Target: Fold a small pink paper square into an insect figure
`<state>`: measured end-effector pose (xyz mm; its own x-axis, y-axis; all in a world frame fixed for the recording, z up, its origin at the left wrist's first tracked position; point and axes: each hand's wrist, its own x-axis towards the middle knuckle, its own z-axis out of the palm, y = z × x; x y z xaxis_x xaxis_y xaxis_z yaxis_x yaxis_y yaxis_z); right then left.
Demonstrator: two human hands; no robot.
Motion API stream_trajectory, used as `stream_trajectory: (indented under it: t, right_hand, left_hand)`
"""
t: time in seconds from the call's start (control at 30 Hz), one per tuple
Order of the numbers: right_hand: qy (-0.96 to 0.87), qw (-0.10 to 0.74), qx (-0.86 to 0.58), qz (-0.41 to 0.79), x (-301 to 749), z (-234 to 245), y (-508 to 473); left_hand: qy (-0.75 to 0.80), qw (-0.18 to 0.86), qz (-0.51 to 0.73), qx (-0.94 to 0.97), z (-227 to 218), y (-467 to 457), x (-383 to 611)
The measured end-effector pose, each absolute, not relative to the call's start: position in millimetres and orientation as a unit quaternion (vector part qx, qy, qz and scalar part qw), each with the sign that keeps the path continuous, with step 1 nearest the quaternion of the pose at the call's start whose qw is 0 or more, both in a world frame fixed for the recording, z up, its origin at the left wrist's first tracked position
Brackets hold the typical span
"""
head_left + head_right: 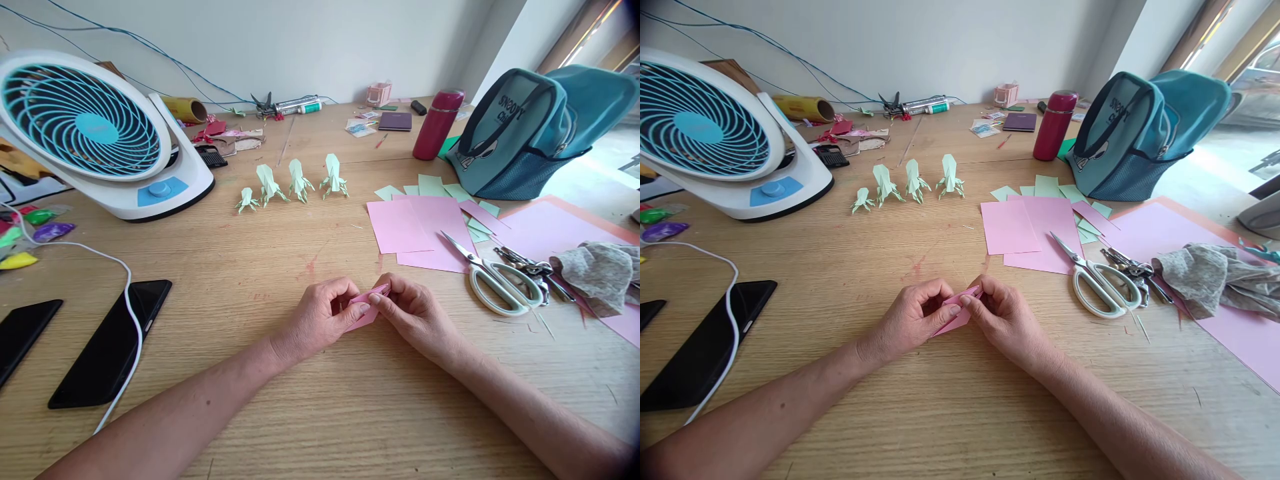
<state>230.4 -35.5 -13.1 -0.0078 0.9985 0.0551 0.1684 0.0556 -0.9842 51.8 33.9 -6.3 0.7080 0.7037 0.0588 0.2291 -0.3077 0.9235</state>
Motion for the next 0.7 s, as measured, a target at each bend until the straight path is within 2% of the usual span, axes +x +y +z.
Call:
stream_trajectory:
  t: [0.7]
  right_hand:
    - [-0.57,0.445,-0.547,0.423,228.6,-11.6,-35.7]
  left_hand:
    - [0.277,0.482,0.238,0.796,-3.5,34.3,51.6]
